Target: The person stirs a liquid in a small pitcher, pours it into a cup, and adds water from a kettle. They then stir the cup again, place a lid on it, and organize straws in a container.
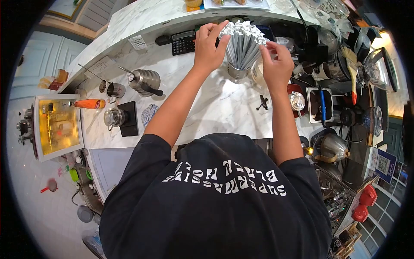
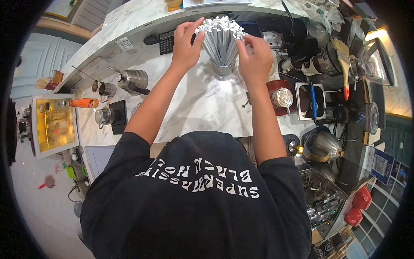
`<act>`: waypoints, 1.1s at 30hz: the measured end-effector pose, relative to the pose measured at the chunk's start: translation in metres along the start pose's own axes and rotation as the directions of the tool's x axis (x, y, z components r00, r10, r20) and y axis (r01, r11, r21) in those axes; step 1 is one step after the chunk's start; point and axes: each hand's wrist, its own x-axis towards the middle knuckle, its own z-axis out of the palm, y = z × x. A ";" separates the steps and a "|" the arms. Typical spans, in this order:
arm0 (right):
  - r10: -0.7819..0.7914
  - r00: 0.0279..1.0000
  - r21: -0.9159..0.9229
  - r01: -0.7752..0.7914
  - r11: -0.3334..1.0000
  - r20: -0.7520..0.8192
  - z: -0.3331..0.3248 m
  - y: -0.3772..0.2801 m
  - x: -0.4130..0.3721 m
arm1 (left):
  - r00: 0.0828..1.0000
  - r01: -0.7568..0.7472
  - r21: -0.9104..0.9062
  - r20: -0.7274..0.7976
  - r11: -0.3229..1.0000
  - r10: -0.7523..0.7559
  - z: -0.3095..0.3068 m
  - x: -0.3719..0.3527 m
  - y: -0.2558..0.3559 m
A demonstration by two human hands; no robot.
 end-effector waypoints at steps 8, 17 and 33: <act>-0.132 0.959 0.003 0.136 0.991 0.252 0.027 0.021 0.030 | 0.940 0.276 0.043 0.197 0.960 -0.279 0.015 0.000 -0.011; -0.270 0.928 -0.077 0.298 0.952 0.255 0.032 0.019 0.033 | 0.940 0.306 0.051 0.145 0.951 -0.310 0.002 0.014 0.007; -0.390 0.785 -0.180 0.524 0.832 0.482 0.034 0.008 0.050 | 0.922 0.377 -0.206 -0.009 0.903 -0.387 0.002 -0.017 -0.019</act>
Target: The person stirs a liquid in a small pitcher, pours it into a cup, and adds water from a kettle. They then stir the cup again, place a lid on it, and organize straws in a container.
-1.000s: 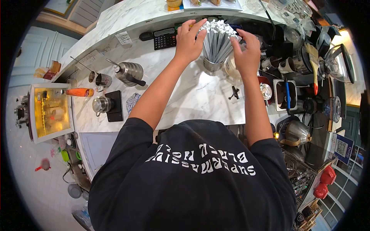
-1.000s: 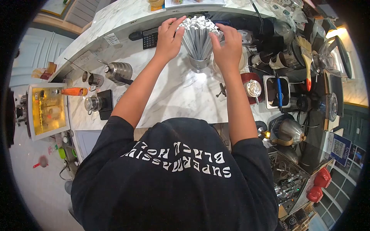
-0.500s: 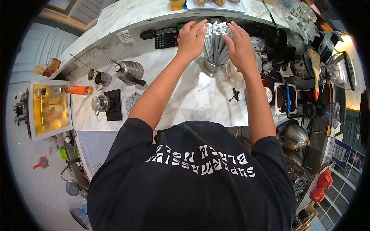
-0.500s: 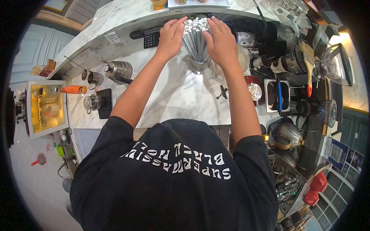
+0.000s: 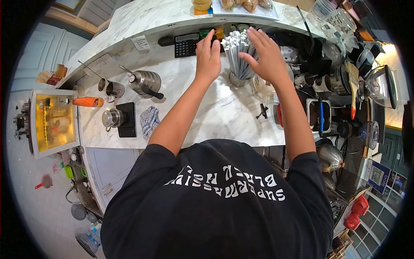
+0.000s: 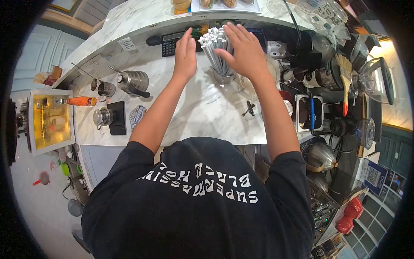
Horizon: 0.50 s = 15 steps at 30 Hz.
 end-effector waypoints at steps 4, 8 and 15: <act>-0.002 0.997 -0.022 0.004 1.000 0.083 -0.001 -0.005 -0.002 | 0.995 0.099 0.036 0.001 0.994 -0.099 -0.011 -0.016 -0.013; -0.013 0.993 -0.069 0.022 0.997 0.121 0.000 -0.007 -0.005 | 0.988 0.155 0.030 0.014 0.987 -0.156 -0.017 -0.026 -0.021; -0.052 0.991 -0.076 0.062 0.995 0.125 -0.005 -0.015 0.007 | 0.984 0.177 0.043 -0.001 0.983 -0.177 -0.026 -0.031 -0.023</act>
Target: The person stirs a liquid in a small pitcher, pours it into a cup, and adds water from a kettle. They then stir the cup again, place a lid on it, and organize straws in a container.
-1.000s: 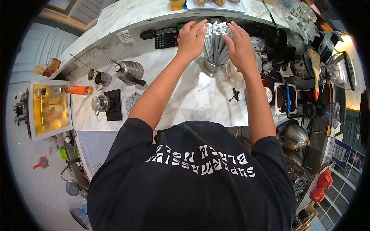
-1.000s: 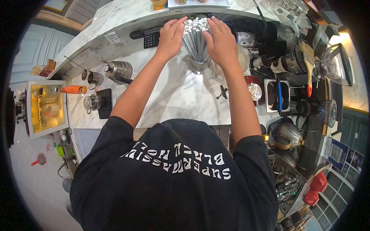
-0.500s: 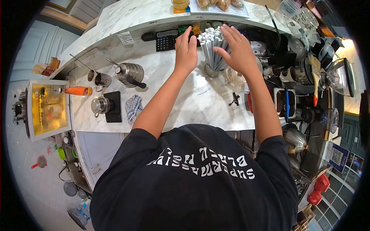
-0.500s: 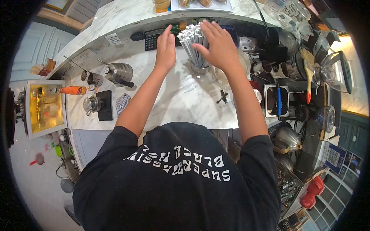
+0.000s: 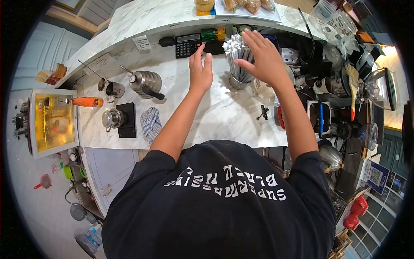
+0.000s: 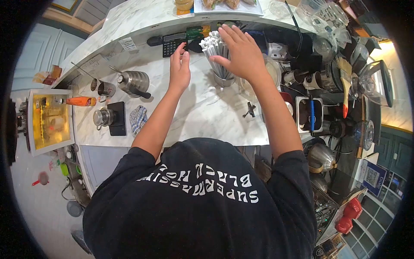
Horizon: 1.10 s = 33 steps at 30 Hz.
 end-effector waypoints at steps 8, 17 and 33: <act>-0.030 0.999 0.020 0.029 0.999 0.041 0.007 -0.005 -0.005 | 1.000 -0.006 -0.010 -0.022 1.000 0.006 0.001 0.000 -0.005; 0.257 0.958 0.404 -0.186 0.896 -0.128 -0.021 -0.002 -0.030 | 0.993 -0.121 -0.052 0.011 0.991 0.121 -0.001 0.011 0.033; 0.307 0.938 0.553 -0.171 0.815 -0.162 0.018 0.001 -0.058 | 0.958 -0.234 0.214 0.218 0.948 0.187 0.033 0.032 0.064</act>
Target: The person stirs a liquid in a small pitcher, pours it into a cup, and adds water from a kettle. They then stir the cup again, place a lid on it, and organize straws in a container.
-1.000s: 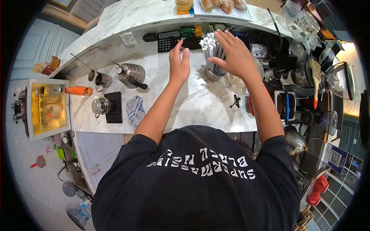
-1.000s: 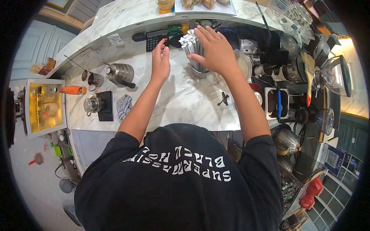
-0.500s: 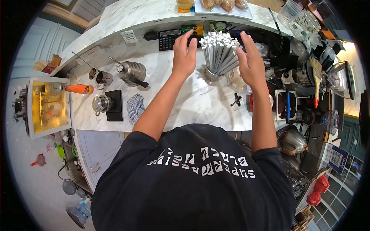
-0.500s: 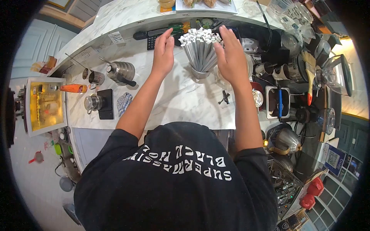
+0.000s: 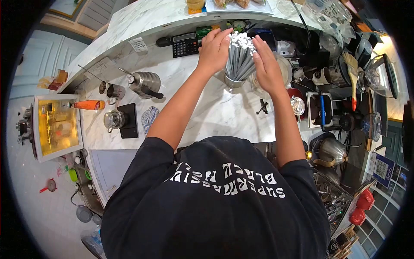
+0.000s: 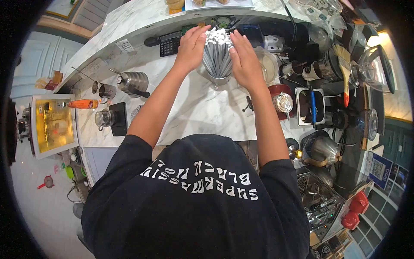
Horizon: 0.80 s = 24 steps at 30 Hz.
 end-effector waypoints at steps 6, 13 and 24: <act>0.025 0.999 0.003 -0.025 1.000 0.040 0.004 0.002 0.009 | 0.999 0.026 -0.085 -0.022 0.996 -0.028 0.002 0.005 -0.014; 0.020 0.999 0.029 -0.021 0.999 0.039 0.008 0.001 0.010 | 0.999 0.023 -0.107 -0.019 0.994 -0.025 0.004 0.005 -0.022; 0.306 0.874 0.189 -0.251 0.949 -0.376 0.015 -0.020 -0.064 | 0.955 0.242 -0.249 -0.111 0.938 -0.276 0.002 -0.077 -0.086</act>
